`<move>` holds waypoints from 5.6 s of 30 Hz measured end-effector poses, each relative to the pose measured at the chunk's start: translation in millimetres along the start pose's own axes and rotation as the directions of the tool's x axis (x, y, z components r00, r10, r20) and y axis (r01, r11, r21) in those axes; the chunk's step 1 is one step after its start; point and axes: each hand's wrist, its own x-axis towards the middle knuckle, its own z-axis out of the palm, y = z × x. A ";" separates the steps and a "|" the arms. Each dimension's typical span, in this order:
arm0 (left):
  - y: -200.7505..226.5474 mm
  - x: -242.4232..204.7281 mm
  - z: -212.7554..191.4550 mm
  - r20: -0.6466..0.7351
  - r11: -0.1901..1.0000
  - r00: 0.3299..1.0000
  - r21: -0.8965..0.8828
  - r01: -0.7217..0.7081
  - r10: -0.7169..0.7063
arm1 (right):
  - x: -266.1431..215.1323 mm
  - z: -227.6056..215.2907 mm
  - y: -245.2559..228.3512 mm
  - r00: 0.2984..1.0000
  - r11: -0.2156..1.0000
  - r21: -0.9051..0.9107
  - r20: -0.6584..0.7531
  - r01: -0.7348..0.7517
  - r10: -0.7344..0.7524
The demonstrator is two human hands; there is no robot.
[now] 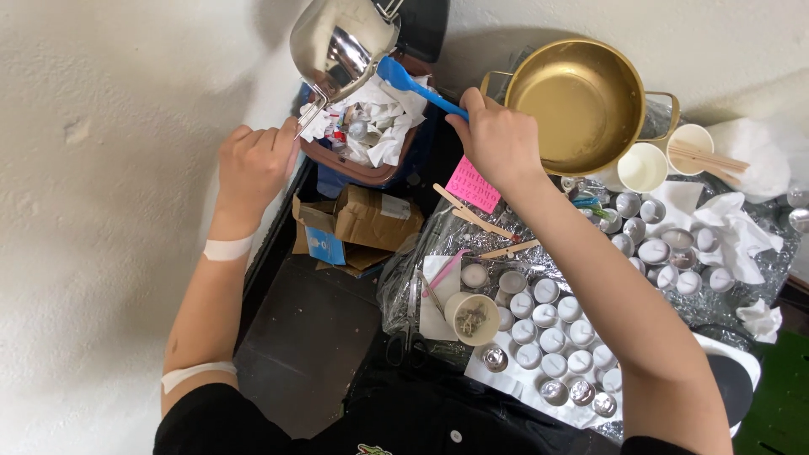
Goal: Cleaning a metal melting pot using paper towels and a scraper.
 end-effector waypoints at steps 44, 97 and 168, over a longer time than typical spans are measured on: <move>-5.3 -1.4 27.2 -0.008 0.971 0.992 -0.206 0.125 -0.129 | 49.4 16.2 -40.6 0.998 0.976 0.212 0.049 -0.049 0.040; 8.0 -16.0 49.7 0.154 0.435 0.758 -0.739 0.514 -0.634 | 20.9 82.3 -40.6 0.968 0.917 0.321 0.000 -0.237 0.250; 73.2 -33.8 -49.9 0.608 -0.412 0.543 -0.793 0.449 -0.579 | -86.6 -46.1 -17.5 0.980 0.593 0.787 -0.198 0.170 -0.018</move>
